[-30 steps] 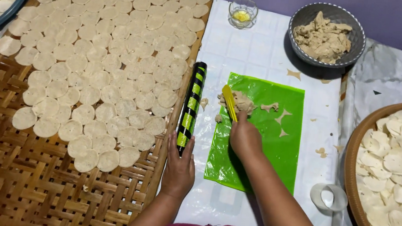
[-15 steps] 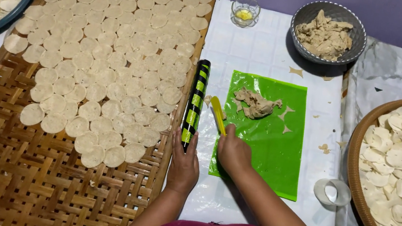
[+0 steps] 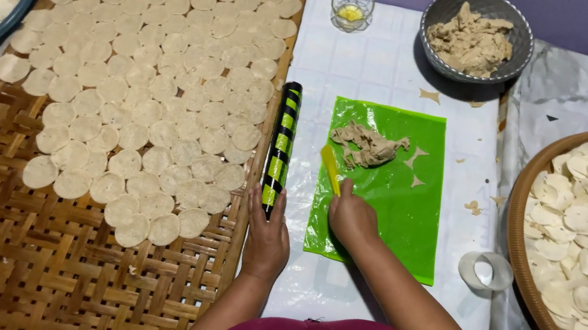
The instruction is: The person uses a yellow spatula to press dough into circular molds on a green mat, then transfers the formed dough circles onto a woven tray. The person also scrapes excess dough from the mat and rolls a piece of dough with a rolling pin.
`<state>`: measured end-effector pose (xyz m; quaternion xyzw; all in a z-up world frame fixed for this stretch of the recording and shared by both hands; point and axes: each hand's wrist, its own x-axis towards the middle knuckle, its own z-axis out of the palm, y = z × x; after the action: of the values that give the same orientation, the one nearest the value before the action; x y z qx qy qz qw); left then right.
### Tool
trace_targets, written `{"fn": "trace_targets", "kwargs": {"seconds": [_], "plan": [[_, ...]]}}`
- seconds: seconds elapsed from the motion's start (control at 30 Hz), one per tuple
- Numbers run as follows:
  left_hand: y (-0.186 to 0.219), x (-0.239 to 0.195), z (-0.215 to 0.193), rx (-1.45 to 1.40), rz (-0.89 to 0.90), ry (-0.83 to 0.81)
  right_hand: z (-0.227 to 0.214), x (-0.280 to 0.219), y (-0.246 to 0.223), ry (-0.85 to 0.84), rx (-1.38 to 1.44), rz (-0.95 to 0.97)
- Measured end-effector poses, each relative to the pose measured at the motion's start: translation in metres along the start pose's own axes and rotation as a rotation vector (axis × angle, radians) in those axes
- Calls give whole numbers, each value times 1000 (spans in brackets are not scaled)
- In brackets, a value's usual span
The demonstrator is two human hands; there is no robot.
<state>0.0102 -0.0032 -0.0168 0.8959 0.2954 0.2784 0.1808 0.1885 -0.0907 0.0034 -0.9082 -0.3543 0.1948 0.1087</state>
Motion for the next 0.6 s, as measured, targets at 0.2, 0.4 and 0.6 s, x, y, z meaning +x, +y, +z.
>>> {"fn": "trace_targets", "kwargs": {"seconds": [0.2, 0.4, 0.6], "plan": [[-1, -1, 1, 13, 21, 18, -56, -16, 40, 262, 184, 25], [2, -1, -1, 28, 16, 28, -69, 14, 55, 133, -120, -5], [7, 3, -7, -25, -29, -17, -56, 25, 71, 39, -160, -52]]}}
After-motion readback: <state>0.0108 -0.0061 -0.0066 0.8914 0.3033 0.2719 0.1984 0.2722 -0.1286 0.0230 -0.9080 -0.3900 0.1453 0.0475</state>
